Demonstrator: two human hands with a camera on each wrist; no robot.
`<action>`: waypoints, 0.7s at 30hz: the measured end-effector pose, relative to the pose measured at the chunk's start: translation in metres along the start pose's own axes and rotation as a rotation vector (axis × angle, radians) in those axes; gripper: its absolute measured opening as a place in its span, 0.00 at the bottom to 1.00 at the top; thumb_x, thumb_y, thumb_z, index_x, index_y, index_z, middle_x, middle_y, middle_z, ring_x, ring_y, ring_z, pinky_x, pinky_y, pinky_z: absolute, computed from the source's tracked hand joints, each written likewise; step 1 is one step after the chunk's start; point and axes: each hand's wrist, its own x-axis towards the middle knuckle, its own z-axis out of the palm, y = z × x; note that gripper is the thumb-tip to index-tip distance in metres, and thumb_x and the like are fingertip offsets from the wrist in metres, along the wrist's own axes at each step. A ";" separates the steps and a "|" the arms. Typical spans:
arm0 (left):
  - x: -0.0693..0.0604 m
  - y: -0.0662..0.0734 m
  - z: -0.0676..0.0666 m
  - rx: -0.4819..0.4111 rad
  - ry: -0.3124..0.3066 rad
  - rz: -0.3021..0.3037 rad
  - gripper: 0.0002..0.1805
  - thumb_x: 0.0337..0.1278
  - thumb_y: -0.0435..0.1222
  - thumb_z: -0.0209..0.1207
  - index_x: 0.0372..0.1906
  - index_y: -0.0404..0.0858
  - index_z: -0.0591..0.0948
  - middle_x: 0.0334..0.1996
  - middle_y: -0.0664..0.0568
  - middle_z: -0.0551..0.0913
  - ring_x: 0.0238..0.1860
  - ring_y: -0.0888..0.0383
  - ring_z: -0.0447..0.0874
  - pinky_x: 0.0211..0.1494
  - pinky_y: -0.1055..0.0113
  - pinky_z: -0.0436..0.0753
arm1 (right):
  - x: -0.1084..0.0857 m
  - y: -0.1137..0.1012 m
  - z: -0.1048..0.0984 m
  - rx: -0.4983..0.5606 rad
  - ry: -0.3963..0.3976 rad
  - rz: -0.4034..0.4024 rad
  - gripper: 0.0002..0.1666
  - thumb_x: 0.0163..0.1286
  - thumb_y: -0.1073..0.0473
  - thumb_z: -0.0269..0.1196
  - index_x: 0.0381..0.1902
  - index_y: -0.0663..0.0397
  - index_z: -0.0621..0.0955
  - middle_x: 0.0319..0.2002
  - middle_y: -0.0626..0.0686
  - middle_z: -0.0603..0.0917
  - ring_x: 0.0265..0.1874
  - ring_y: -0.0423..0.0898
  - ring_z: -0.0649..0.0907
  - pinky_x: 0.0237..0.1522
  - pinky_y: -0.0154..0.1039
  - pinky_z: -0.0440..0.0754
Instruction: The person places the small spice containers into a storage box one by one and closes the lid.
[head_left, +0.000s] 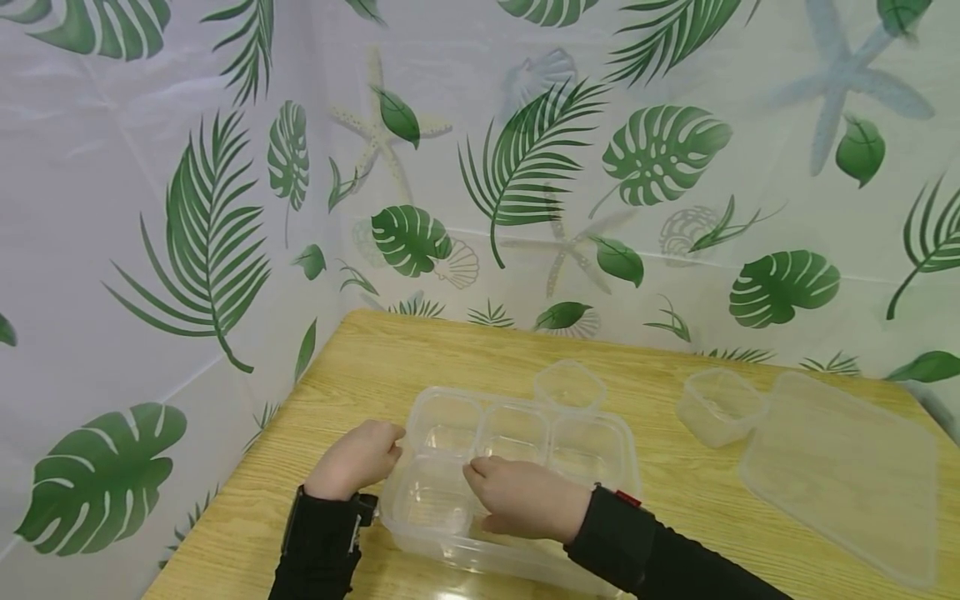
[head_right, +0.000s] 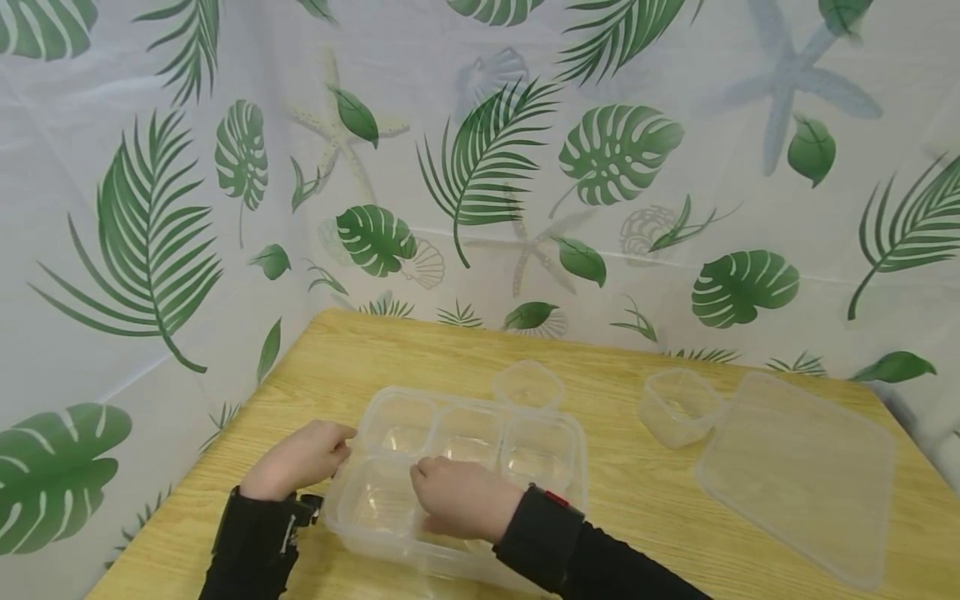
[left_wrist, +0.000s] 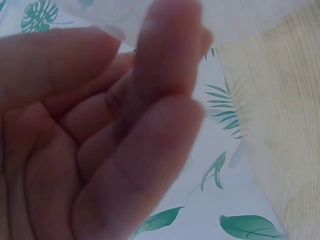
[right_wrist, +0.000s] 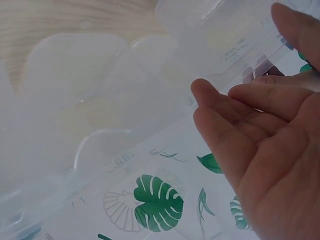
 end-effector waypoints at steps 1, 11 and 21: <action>0.000 0.000 0.000 -0.001 0.002 0.001 0.08 0.54 0.26 0.50 0.24 0.36 0.76 0.14 0.54 0.67 0.18 0.59 0.63 0.24 0.65 0.64 | 0.000 0.000 0.000 0.003 -0.003 0.002 0.34 0.55 0.47 0.62 0.53 0.65 0.72 0.49 0.58 0.75 0.47 0.47 0.76 0.42 0.32 0.74; 0.002 -0.002 0.002 -0.025 0.008 -0.004 0.09 0.54 0.28 0.51 0.22 0.38 0.76 0.13 0.54 0.66 0.17 0.60 0.62 0.23 0.67 0.64 | 0.005 -0.002 0.000 0.006 -0.025 0.009 0.35 0.56 0.47 0.62 0.55 0.64 0.71 0.52 0.58 0.73 0.49 0.48 0.75 0.45 0.33 0.73; 0.003 -0.003 0.004 -0.023 0.013 -0.008 0.07 0.53 0.28 0.51 0.23 0.36 0.77 0.14 0.54 0.67 0.17 0.59 0.63 0.23 0.66 0.65 | 0.009 -0.005 0.000 -0.006 -0.029 0.023 0.35 0.56 0.46 0.62 0.55 0.64 0.71 0.52 0.58 0.73 0.50 0.48 0.75 0.47 0.34 0.72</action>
